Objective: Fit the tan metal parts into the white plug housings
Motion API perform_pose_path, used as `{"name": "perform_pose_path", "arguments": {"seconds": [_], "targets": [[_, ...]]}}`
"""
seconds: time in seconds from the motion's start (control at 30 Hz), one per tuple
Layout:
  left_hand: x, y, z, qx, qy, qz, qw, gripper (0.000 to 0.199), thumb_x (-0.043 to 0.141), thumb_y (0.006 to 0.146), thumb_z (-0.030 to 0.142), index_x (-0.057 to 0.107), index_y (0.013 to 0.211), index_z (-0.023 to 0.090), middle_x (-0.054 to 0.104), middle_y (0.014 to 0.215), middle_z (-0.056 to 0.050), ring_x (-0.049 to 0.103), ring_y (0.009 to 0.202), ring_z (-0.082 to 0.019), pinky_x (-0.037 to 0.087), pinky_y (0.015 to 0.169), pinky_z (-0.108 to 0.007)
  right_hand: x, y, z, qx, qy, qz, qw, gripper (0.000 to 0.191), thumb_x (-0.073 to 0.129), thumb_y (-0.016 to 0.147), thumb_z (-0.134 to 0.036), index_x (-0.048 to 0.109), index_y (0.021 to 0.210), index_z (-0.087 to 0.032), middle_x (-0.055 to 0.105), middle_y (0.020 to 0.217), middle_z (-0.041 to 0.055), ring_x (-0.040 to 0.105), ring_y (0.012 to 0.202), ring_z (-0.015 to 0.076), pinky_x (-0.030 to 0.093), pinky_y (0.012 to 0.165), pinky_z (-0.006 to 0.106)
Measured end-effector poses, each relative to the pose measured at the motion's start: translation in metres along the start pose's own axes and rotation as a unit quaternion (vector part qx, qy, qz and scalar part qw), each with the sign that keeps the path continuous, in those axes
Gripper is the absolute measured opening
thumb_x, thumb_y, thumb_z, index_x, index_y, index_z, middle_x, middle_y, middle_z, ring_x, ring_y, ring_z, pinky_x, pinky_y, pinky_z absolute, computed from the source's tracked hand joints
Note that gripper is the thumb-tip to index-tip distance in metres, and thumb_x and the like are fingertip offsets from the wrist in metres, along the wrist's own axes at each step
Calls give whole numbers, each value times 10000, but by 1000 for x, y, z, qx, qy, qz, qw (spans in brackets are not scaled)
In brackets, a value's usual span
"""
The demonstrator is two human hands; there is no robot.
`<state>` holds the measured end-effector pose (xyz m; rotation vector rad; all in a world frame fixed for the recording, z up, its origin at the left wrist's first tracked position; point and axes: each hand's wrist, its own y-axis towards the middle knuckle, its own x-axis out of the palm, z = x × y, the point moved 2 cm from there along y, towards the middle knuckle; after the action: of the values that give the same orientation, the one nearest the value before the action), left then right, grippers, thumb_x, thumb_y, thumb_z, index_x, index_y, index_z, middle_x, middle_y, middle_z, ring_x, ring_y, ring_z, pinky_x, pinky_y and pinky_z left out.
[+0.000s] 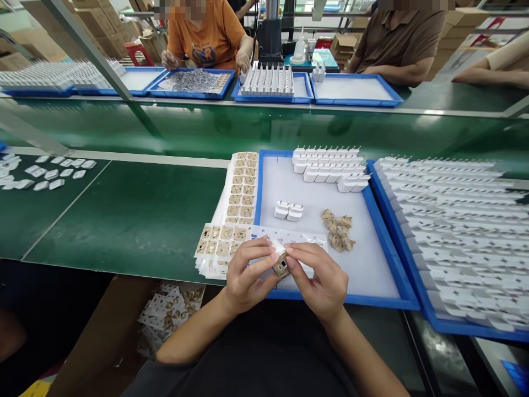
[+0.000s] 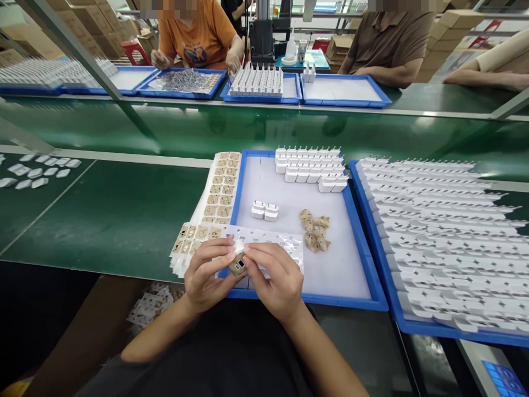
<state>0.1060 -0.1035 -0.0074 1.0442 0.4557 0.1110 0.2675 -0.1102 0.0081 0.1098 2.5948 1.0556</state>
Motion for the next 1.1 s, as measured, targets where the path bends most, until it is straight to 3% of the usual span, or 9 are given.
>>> {"name": "perform_pose_path", "arguments": {"seconds": [0.13, 0.33, 0.43, 0.53, 0.63, 0.77, 0.9, 1.03, 1.1], "targets": [[2, 4, 4, -24, -6, 24, 999, 373, 771, 832, 152, 622, 1169, 210, 648, 979, -50, 702, 982, -227, 672, 875, -468, 3, -3, 5, 70, 66, 16, 995, 268, 689, 853, -10, 715, 999, -234, 768, 974, 56, 742, 913, 213, 605, 806, 371], [2, 5, 4, -14, -8, 2, 1000, 348, 761, 840, 148, 618, 1152, 208, 653, 991, -51, 703, 986, -216, 666, 890, -450, -7, 9, 8, 194, 132, -54, 971, 158, 656, 925, -161, 707, 1046, -251, 740, 955, 30, 717, 891, 179, 617, 718, 282], [0, 3, 2, -7, 1, -4, 1000, 347, 767, 833, 149, 621, 1141, 214, 663, 991, -52, 705, 986, -219, 661, 892, -459, -13, 16, 5, 160, 87, -106, 978, 128, 630, 942, -158, 698, 1013, -240, 742, 936, 33, 713, 864, 174, 605, 687, 269], [0, 0, 0, -12, 13, -17, 1000, 352, 765, 836, 166, 620, 1150, 231, 672, 981, -50, 708, 964, -216, 654, 887, -453, -15, 19, 2, 81, -4, -134, 988, 158, 592, 954, -128, 664, 1043, -237, 748, 1002, 62, 718, 918, 196, 612, 712, 299], [0, -1, 0, -42, 11, -30, 999, 351, 770, 837, 196, 616, 1150, 231, 690, 986, -62, 701, 956, -222, 643, 852, -428, -12, 15, 2, -25, -104, -122, 987, 195, 570, 951, -101, 632, 1075, -238, 740, 1074, 98, 718, 963, 223, 618, 782, 357], [0, 0, -2, -88, 0, -29, 996, 341, 777, 835, 221, 620, 1138, 212, 703, 977, -81, 687, 923, -225, 614, 789, -383, -9, 6, 0, -113, -136, -92, 980, 220, 570, 933, -94, 614, 1089, -243, 724, 984, 94, 709, 851, 215, 616, 712, 348], [-3, -1, -9, -112, 3, -11, 994, 353, 788, 814, 195, 624, 1127, 207, 701, 992, -75, 688, 936, -214, 603, 799, -359, -11, -3, -10, -94, -62, -98, 989, 178, 555, 932, -106, 608, 1043, -235, 694, 936, 80, 693, 827, 207, 608, 710, 350], [-12, -3, -30, -234, -5, 12, 972, 356, 784, 819, 224, 630, 1140, 202, 685, 1077, -80, 690, 996, -203, 622, 767, -296, -25, -4, -7, 0, 39, -131, 991, 104, 551, 951, -154, 589, 985, -244, 697, 888, 55, 695, 803, 208, 599, 685, 352], [-24, -3, -47, -287, -3, 23, 958, 409, 773, 824, 249, 623, 1202, 199, 672, 1138, -89, 687, 1047, -214, 639, 801, -308, -41, 1, 9, 54, -14, -91, 994, 90, 570, 955, -166, 610, 974, -245, 711, 849, 46, 706, 795, 213, 598, 705, 356]]}}
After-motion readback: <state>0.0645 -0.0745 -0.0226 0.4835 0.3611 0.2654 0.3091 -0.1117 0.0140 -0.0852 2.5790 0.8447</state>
